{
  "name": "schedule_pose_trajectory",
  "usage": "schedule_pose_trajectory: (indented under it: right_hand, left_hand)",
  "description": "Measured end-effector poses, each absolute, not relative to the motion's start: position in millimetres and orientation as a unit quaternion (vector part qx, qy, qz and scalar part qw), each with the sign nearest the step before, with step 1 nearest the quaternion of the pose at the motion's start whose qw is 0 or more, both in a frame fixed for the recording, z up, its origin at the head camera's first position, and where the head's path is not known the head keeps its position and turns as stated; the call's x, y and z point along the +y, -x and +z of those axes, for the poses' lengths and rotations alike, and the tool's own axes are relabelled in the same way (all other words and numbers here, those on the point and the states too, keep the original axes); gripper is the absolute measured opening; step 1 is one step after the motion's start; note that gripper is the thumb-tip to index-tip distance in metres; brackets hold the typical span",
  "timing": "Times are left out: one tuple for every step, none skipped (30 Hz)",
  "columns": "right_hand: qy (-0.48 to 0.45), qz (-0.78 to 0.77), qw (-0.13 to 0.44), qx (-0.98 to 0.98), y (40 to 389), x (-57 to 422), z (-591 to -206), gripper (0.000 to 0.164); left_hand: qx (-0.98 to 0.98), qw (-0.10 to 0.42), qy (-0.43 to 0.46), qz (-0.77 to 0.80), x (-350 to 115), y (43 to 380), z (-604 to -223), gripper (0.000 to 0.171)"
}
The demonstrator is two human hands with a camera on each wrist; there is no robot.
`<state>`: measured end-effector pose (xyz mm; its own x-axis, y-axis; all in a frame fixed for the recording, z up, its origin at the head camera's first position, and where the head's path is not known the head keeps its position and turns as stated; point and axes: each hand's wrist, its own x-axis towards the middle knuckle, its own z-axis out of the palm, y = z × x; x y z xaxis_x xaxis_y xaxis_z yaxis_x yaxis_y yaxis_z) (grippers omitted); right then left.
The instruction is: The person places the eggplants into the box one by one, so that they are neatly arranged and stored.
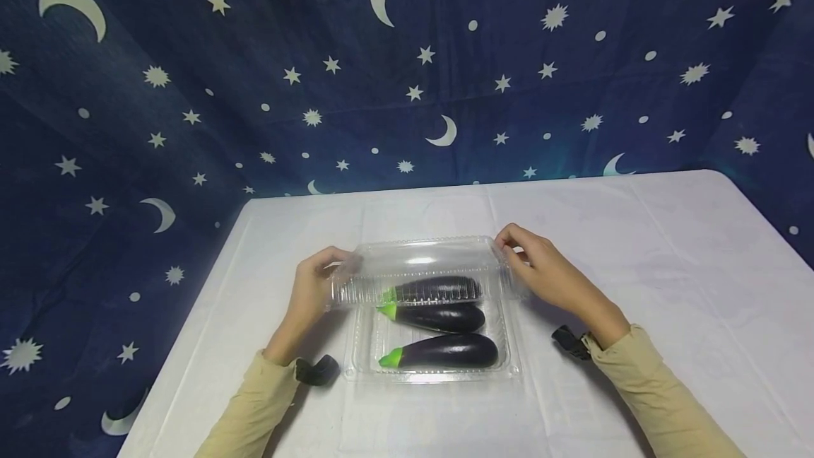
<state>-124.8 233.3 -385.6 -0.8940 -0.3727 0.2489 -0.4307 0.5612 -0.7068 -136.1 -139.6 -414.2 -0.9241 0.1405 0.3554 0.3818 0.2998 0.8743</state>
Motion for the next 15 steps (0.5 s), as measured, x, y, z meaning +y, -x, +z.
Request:
schedule_pose_trajectory:
  right_hand:
    - [-0.230,0.410,0.037,-0.882,125.2,234.0,-386.2,0.009]
    - [-0.234,0.410,0.039,-0.881,125.4,234.7,-386.8,0.009]
    - [-0.238,0.413,0.039,-0.878,125.7,235.5,-387.7,0.010]
    - [-0.242,0.415,0.040,-0.876,125.7,236.2,-388.2,0.010]
    - [-0.246,0.416,0.040,-0.874,125.3,236.8,-388.3,0.011]
    - [-0.248,0.418,0.039,-0.873,124.8,237.1,-388.0,0.011]
    - [-0.249,0.419,0.038,-0.872,124.3,237.3,-387.6,0.012]
    - [-0.250,0.420,0.035,-0.872,123.7,237.7,-387.2,0.013]
    - [-0.250,0.419,0.033,-0.872,123.1,238.2,-386.8,0.013]
    - [-0.250,0.419,0.030,-0.872,122.3,238.6,-386.3,0.014]
    - [-0.251,0.419,0.028,-0.872,121.6,239.2,-385.8,0.014]
    - [-0.251,0.420,0.024,-0.872,120.9,239.8,-385.4,0.014]
    - [-0.251,0.421,0.022,-0.872,120.1,240.6,-385.1,0.014]
    - [-0.252,0.422,0.019,-0.871,119.3,241.3,-384.9,0.014]
    - [-0.253,0.423,0.017,-0.870,118.4,242.1,-384.5,0.014]
  left_hand:
    - [-0.802,0.103,0.166,-0.564,-139.5,134.0,-409.9,0.006]
    - [-0.804,0.100,0.168,-0.561,-139.5,133.3,-408.1,0.007]
    - [-0.807,0.099,0.171,-0.557,-140.4,133.1,-407.9,0.009]
    - [-0.809,0.096,0.172,-0.553,-141.0,132.8,-407.5,0.011]
    - [-0.812,0.095,0.174,-0.549,-141.1,132.2,-406.6,0.013]
    - [-0.814,0.095,0.176,-0.546,-141.0,131.2,-405.2,0.014]
    - [-0.813,0.096,0.179,-0.545,-141.0,130.1,-403.8,0.016]
    - [-0.814,0.094,0.179,-0.545,-141.4,129.9,-404.3,0.017]
    - [-0.814,0.092,0.181,-0.544,-141.7,127.8,-401.4,0.018]
    - [-0.814,0.087,0.184,-0.544,-141.3,125.2,-397.0,0.018]
    - [-0.813,0.082,0.189,-0.545,-141.2,122.6,-392.8,0.019]
    - [-0.813,0.075,0.192,-0.545,-141.3,120.3,-388.8,0.020]
    - [-0.812,0.066,0.194,-0.546,-141.8,118.7,-385.8,0.021]
    - [-0.812,0.060,0.197,-0.546,-142.6,117.8,-384.2,0.021]
    - [-0.812,0.053,0.200,-0.546,-143.3,117.2,-383.2,0.021]
